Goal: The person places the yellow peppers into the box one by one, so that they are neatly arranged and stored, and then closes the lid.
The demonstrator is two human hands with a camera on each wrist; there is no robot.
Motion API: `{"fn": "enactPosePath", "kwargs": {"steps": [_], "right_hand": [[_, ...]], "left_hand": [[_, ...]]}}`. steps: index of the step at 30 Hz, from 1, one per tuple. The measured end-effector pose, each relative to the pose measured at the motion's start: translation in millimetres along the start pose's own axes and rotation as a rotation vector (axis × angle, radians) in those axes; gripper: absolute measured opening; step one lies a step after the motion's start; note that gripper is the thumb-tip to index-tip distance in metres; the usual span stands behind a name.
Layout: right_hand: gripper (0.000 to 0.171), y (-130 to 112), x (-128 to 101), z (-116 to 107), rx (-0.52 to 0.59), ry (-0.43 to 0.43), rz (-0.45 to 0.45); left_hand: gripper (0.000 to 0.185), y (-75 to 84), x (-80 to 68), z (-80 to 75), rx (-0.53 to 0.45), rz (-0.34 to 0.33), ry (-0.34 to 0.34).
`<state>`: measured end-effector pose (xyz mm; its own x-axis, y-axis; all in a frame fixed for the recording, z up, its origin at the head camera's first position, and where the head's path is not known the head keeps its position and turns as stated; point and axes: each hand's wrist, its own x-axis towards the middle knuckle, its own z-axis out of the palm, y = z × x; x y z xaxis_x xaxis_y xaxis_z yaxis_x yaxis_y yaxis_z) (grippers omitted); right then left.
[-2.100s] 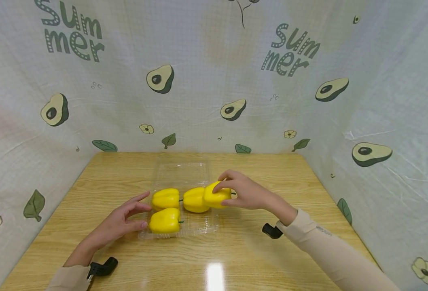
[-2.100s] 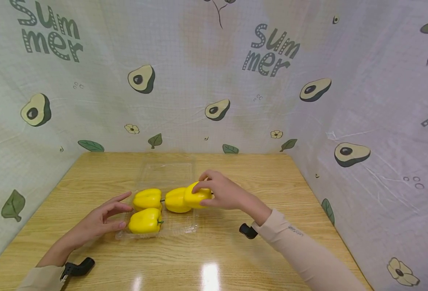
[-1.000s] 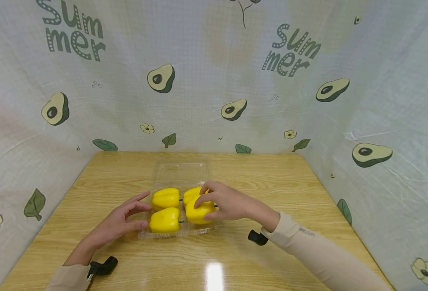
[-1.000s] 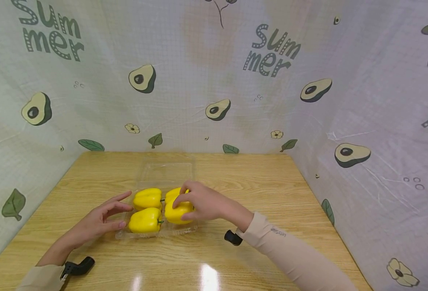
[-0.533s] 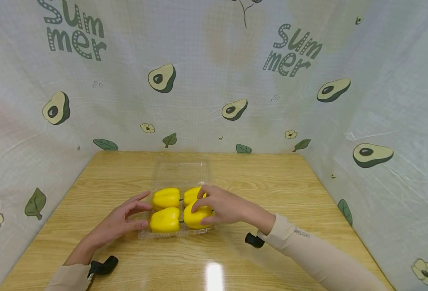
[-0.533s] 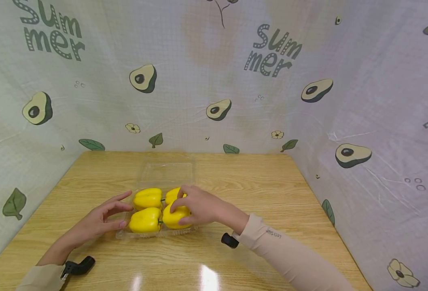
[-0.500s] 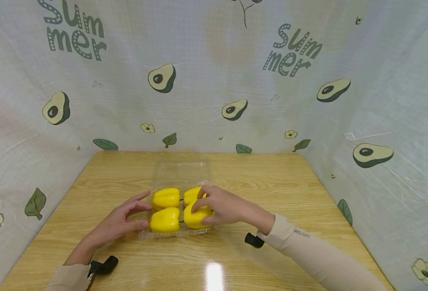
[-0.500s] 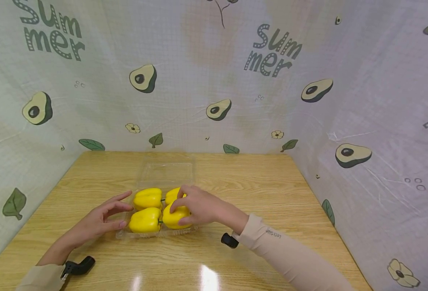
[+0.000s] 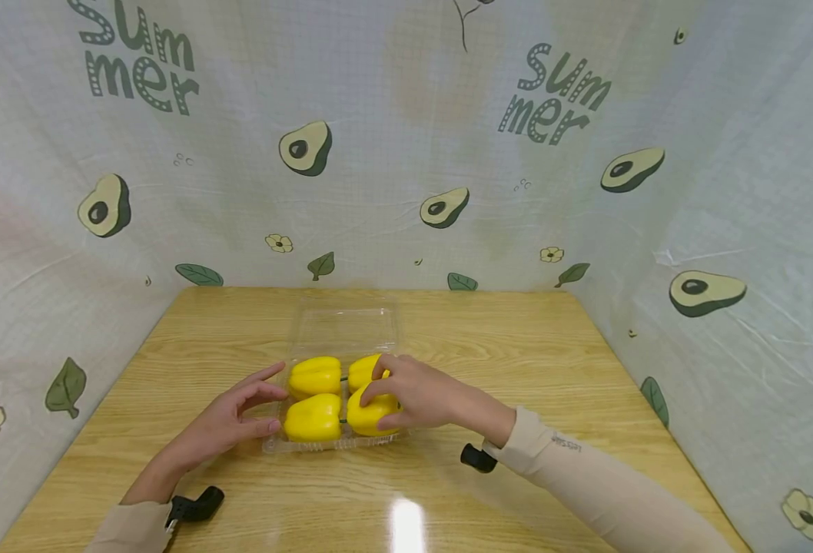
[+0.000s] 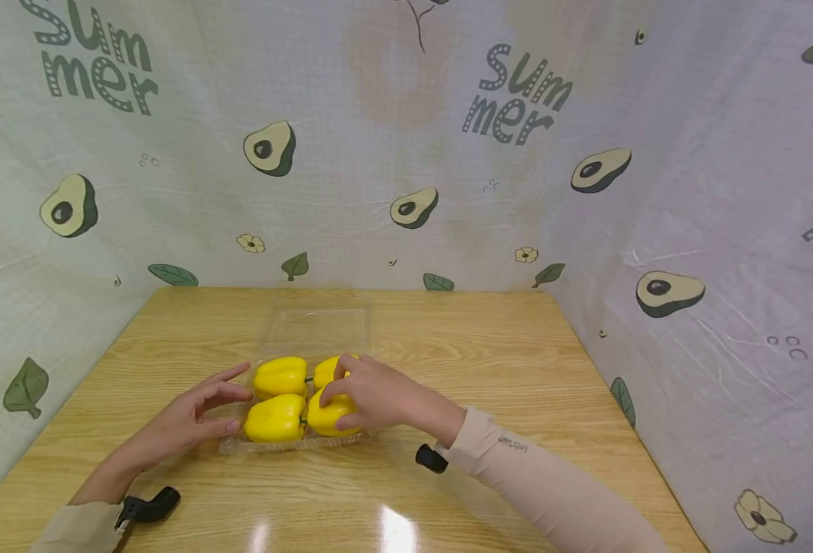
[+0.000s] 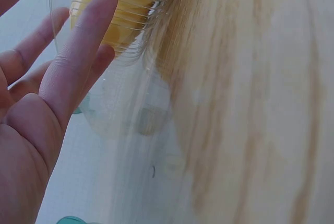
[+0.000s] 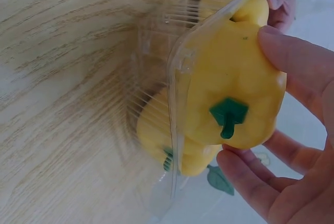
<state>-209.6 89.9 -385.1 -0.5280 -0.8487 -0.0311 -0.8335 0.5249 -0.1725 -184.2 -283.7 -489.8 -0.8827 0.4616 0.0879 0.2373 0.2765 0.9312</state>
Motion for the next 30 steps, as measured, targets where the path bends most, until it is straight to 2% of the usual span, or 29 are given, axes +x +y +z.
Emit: {"fn": "enactPosePath", "kwargs": {"steps": [6, 19, 30], "right_hand": [[0.034, -1.3, 2.5, 3.2, -0.037, 0.004, -0.024], [0.035, -2.8, 3.0, 14.2, -0.041, 0.053, -0.046], [0.038, 3.7, -1.0, 23.6, 0.050, 0.111, -0.052]], "left_hand": [[0.039, -0.4, 0.1, -0.3, 0.003, 0.006, 0.003], [0.039, 2.9, 1.3, 0.4, 0.027, 0.012, 0.011], [0.039, 1.6, 1.6, -0.3, 0.030, 0.002, 0.008]]}}
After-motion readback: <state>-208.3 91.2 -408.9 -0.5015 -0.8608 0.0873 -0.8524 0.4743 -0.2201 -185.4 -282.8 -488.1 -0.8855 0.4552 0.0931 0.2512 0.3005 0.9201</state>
